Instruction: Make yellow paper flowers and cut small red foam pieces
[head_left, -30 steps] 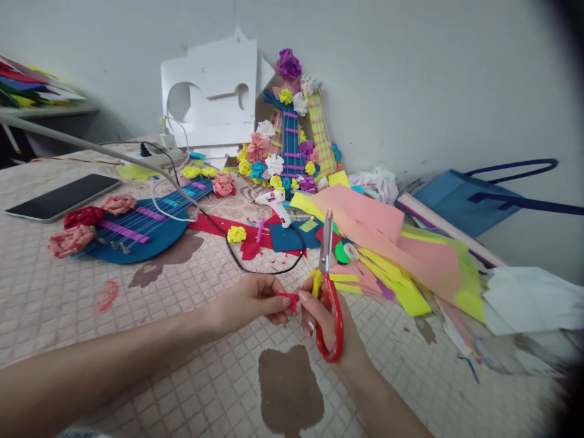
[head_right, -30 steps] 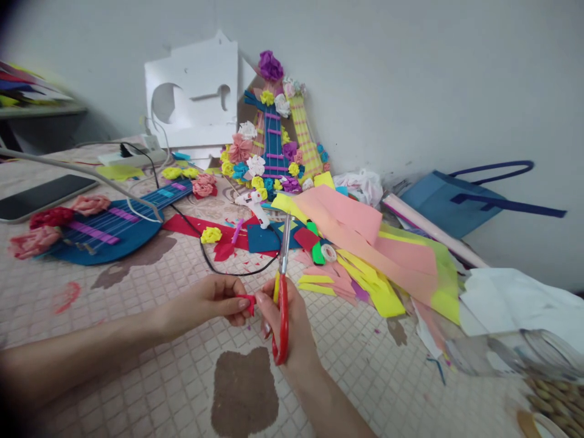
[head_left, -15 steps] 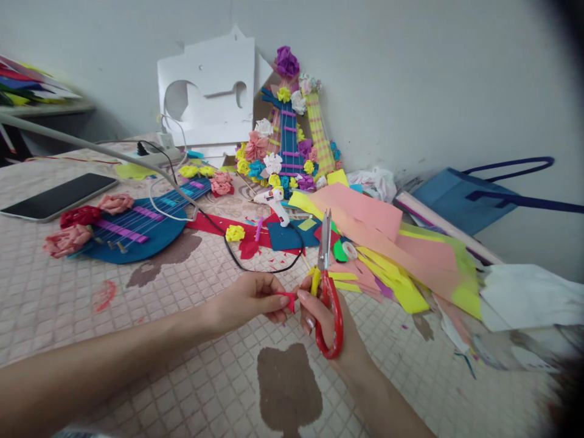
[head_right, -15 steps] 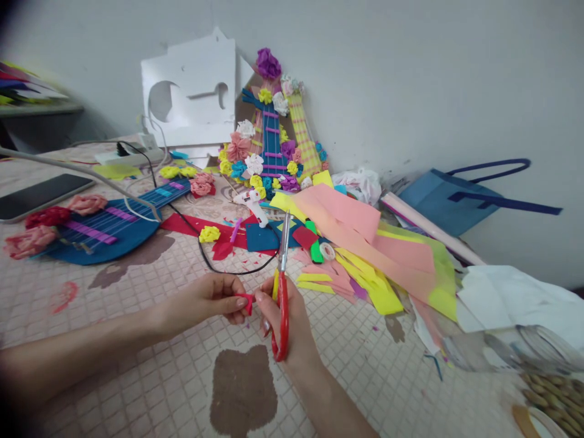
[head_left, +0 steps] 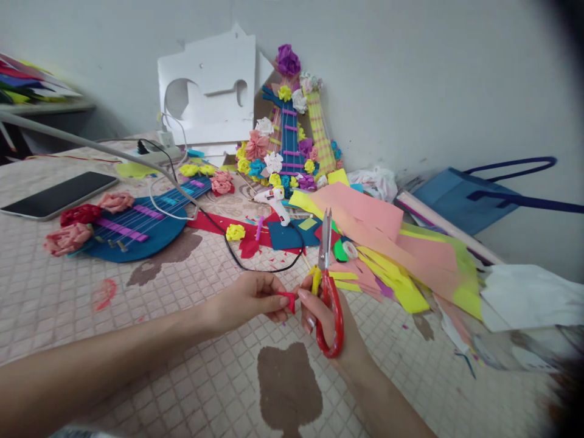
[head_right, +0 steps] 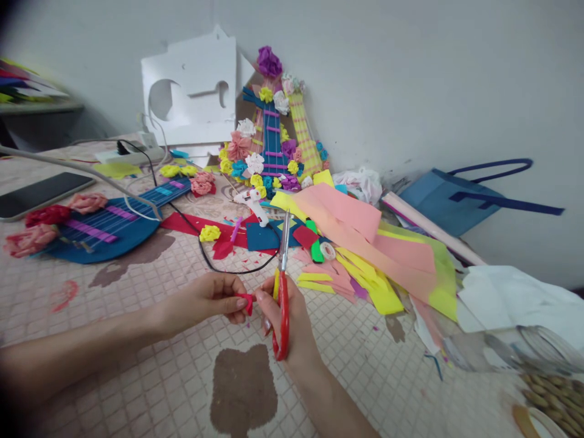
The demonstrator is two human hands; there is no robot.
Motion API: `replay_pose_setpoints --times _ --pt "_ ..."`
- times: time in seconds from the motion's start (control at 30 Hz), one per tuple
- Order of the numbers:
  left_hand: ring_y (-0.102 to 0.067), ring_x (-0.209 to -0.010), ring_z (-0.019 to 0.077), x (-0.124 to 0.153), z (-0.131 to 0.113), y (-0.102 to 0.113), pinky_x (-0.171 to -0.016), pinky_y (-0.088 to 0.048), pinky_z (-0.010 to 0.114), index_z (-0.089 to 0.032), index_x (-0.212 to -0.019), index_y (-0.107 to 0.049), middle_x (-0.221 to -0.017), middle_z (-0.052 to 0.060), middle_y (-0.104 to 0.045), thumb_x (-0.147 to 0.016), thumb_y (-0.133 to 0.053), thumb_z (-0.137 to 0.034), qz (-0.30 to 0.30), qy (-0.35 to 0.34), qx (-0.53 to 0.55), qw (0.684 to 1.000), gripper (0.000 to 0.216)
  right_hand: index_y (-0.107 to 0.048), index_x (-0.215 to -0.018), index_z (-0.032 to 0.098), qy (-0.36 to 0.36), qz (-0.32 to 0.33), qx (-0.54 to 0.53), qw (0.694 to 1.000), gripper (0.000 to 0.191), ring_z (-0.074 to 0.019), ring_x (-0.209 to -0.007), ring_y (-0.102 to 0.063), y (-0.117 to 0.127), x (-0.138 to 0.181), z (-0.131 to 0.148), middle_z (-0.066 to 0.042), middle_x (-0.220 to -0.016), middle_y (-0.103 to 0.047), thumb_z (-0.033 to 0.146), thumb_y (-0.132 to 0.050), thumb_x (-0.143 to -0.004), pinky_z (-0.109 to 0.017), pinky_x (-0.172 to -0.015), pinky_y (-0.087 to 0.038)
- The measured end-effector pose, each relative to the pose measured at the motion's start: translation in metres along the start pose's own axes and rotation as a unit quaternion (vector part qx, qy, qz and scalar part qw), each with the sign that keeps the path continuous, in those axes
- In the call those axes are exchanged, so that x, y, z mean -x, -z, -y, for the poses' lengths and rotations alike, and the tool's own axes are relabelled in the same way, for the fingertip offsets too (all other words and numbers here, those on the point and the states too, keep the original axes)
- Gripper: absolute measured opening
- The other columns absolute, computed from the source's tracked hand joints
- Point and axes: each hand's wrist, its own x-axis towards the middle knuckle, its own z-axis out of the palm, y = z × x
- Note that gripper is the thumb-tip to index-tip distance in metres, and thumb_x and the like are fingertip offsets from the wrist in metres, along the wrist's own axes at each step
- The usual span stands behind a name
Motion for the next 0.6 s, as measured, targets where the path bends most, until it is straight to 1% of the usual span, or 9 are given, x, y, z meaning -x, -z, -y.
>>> replay_pose_setpoints --times 0.23,0.53,0.6 --pt "-0.061 -0.062 0.0107 0.0002 -0.002 -0.0002 -0.064 -0.049 0.026 -0.012 -0.075 -0.059 -0.068 0.001 -0.066 -0.074 -0.07 -0.034 0.001 0.006 -0.001 1.0 0.025 -0.049 -0.086 0.02 0.01 0.006 0.019 1.0 0.021 -0.0058 -0.036 -0.041 0.0019 -0.0018 -0.0019 0.011 -0.05 -0.043 0.035 -0.063 -0.08 -0.017 -0.036 -0.036" --pt "-0.061 -0.061 0.0108 0.002 -0.0032 -0.0005 -0.064 -0.049 0.026 -0.013 -0.073 -0.057 -0.068 0.0 -0.066 -0.073 -0.071 -0.034 0.0 0.01 0.004 1.0 0.026 -0.049 -0.086 0.021 0.009 0.016 0.006 1.0 0.021 -0.0055 -0.036 -0.038 0.0021 0.0004 -0.0011 0.012 -0.048 -0.041 0.036 -0.063 -0.081 -0.018 -0.037 -0.036" --pt "-0.061 -0.06 0.0105 0.0016 -0.0027 -0.0001 -0.063 -0.049 0.026 -0.013 -0.073 -0.057 -0.067 0.0 -0.066 -0.073 -0.071 -0.035 0.004 0.009 0.002 1.0 0.026 -0.049 -0.086 0.021 0.006 0.021 0.015 1.0 0.022 -0.0059 -0.038 -0.04 0.0028 0.0003 0.0004 0.01 -0.052 -0.045 0.036 -0.064 -0.081 -0.018 -0.037 -0.037"
